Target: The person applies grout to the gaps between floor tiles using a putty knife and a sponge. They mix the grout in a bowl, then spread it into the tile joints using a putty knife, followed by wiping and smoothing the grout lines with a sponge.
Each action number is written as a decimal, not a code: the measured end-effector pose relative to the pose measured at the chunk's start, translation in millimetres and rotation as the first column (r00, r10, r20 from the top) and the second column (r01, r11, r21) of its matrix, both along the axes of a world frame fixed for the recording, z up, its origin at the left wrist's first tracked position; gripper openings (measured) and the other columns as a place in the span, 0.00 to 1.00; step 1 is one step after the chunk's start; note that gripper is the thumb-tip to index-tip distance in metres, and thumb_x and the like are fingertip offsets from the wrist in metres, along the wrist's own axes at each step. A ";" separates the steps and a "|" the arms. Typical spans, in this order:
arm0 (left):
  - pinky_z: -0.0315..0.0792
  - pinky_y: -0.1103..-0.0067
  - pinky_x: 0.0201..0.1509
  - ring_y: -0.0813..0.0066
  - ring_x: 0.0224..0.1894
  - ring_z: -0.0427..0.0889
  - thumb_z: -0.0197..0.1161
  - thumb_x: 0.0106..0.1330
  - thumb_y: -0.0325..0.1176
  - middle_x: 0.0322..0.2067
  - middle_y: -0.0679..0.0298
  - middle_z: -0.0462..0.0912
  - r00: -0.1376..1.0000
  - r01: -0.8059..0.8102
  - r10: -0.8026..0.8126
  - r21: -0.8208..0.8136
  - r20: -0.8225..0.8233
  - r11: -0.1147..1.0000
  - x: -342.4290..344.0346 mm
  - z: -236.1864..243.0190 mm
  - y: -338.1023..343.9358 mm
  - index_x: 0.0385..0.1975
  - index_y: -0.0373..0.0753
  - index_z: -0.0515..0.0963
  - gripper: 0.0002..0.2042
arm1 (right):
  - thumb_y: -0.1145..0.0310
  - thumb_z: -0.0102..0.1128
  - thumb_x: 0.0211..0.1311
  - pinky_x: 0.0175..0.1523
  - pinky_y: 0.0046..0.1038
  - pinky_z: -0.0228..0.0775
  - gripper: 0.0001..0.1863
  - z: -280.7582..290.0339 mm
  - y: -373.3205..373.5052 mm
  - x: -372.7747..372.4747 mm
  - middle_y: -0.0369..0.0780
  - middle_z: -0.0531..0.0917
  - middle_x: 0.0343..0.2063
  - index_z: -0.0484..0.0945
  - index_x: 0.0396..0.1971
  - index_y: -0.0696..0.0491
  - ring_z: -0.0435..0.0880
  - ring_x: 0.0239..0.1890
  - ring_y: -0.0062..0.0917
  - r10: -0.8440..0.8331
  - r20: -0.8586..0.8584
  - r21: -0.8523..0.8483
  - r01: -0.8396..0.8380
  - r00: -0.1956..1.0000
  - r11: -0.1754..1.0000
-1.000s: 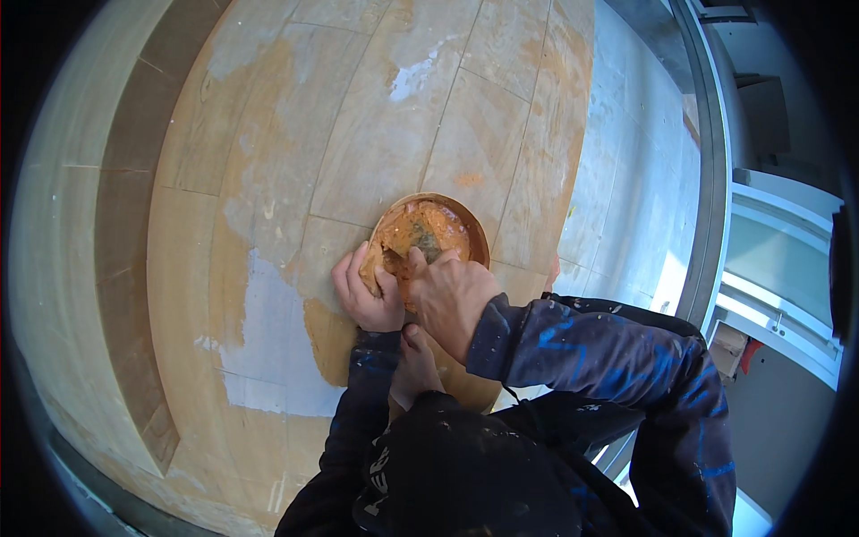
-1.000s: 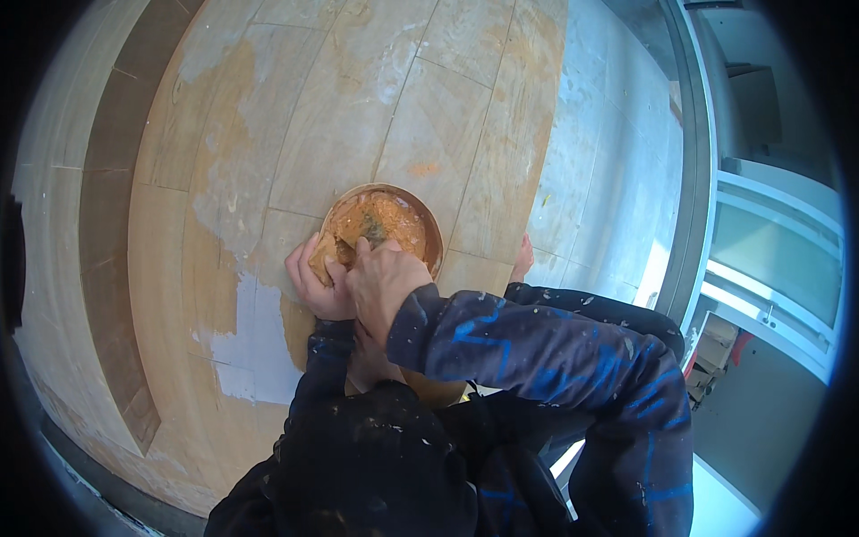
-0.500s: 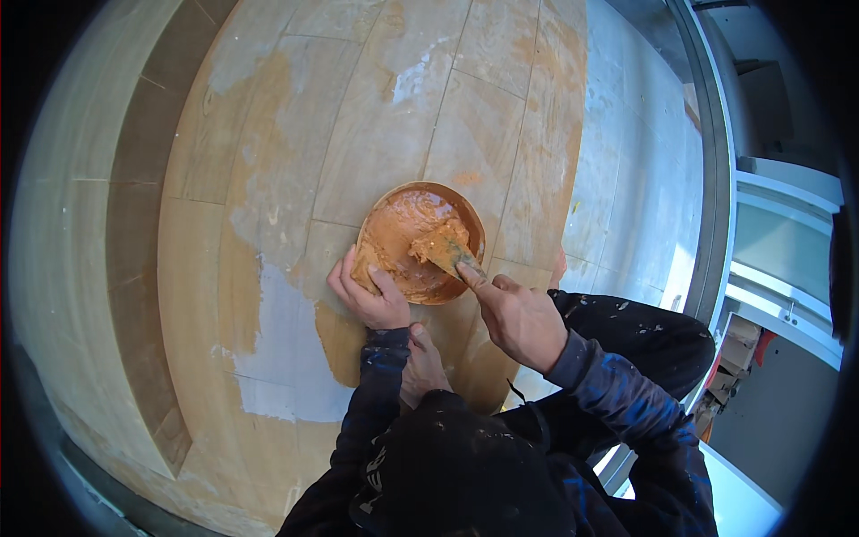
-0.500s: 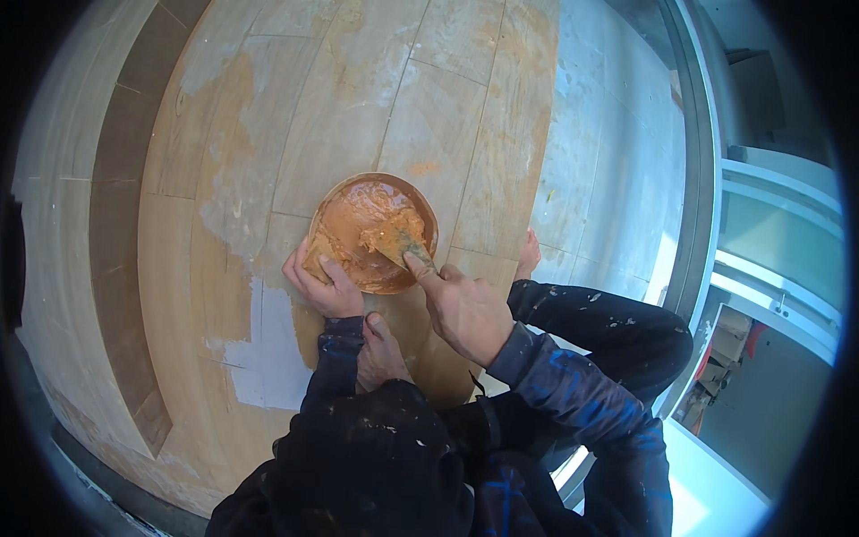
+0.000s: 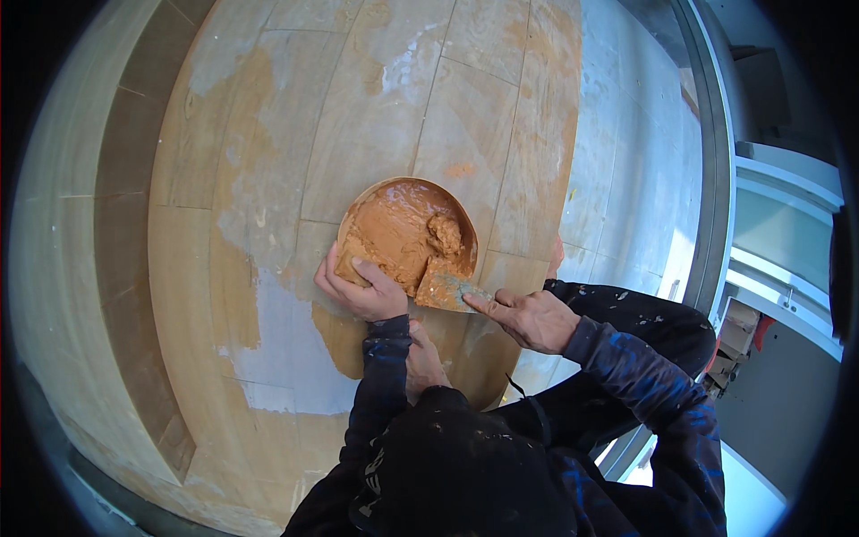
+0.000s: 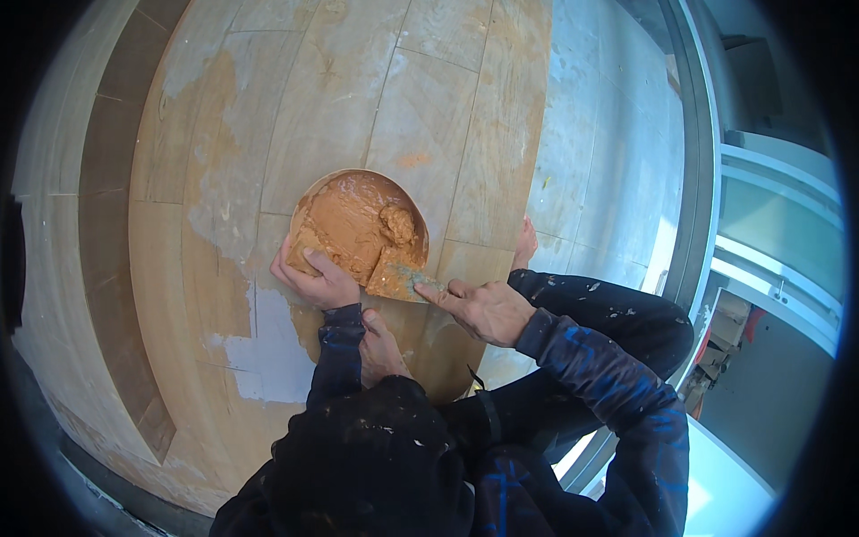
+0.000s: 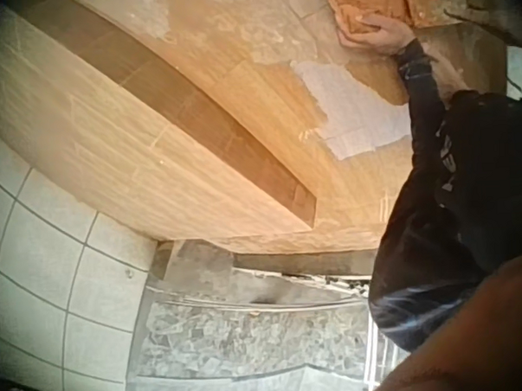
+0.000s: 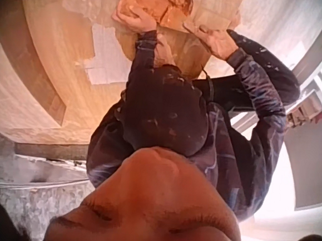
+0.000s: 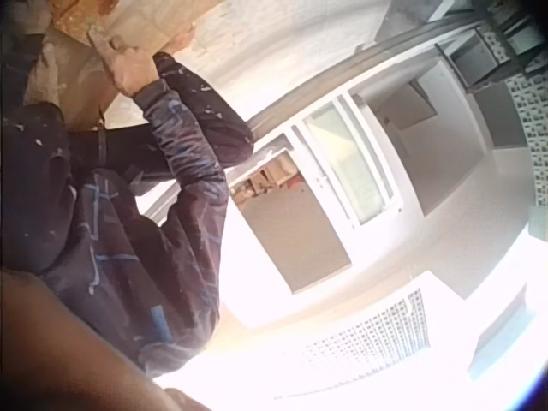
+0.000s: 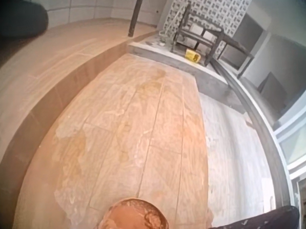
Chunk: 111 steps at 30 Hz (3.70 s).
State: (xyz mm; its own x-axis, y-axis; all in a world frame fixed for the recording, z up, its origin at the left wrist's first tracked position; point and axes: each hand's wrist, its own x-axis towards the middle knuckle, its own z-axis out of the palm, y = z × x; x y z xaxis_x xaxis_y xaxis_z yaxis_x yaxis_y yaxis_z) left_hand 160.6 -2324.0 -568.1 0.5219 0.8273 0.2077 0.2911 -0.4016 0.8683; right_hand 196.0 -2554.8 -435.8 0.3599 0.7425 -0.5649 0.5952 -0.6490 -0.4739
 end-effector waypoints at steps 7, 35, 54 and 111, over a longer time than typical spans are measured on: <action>0.69 0.57 0.59 0.49 0.53 0.74 0.55 0.73 0.32 0.50 0.48 0.73 1.000 0.014 -0.014 -0.016 0.009 1.000 -2.5 0.1 1.7 0.56 0.30 0.74 0.17 | 0.72 0.59 0.61 0.31 0.39 0.81 0.43 42.4 -24.1 -13.7 0.42 0.80 0.38 0.57 0.78 0.45 0.85 0.27 0.38 0.073 -0.012 -0.120 -0.074 0.997 0.990; 0.70 0.59 0.58 0.49 0.51 0.75 0.53 0.77 0.36 0.48 0.49 0.72 0.981 0.180 -0.183 -0.041 -0.058 0.983 -18.1 4.5 8.1 0.56 0.29 0.73 0.17 | 0.69 0.36 0.81 0.24 0.20 0.71 0.12 -8.7 40.2 -34.0 0.33 0.75 0.27 0.71 0.45 0.55 0.73 0.21 0.14 -0.779 -0.607 -0.372 0.810 0.157 0.453; 0.75 0.65 0.62 0.50 0.58 0.80 0.68 0.64 0.21 0.47 0.56 0.81 0.741 0.671 -0.672 -0.062 0.021 0.738 -56.8 34.0 70.9 0.40 0.36 0.81 0.07 | 0.75 0.57 0.63 0.43 0.38 0.78 0.33 11.3 75.2 0.9 0.49 0.78 0.39 0.69 0.71 0.53 0.84 0.40 0.43 -0.416 0.184 0.158 0.391 0.891 0.907; 0.78 0.56 0.62 0.48 0.49 0.82 0.63 0.47 0.13 0.32 0.59 0.74 0.755 0.635 -0.656 0.242 0.005 0.733 -48.6 7.2 45.5 0.38 0.38 0.85 0.18 | 0.72 0.48 0.69 0.35 0.42 0.81 0.28 10.2 73.8 -68.0 0.55 0.80 0.39 0.68 0.69 0.64 0.88 0.31 0.45 -0.467 0.221 -0.187 0.507 0.856 0.841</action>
State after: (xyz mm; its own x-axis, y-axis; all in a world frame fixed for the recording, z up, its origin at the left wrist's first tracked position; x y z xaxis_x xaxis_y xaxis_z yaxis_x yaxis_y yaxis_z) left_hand 112.0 -2278.5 -561.0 0.8858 0.2273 0.4046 -0.1766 -0.6411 0.7469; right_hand 128.1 -2481.0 -425.6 0.7403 0.3029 -0.6002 0.2272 -0.9529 -0.2007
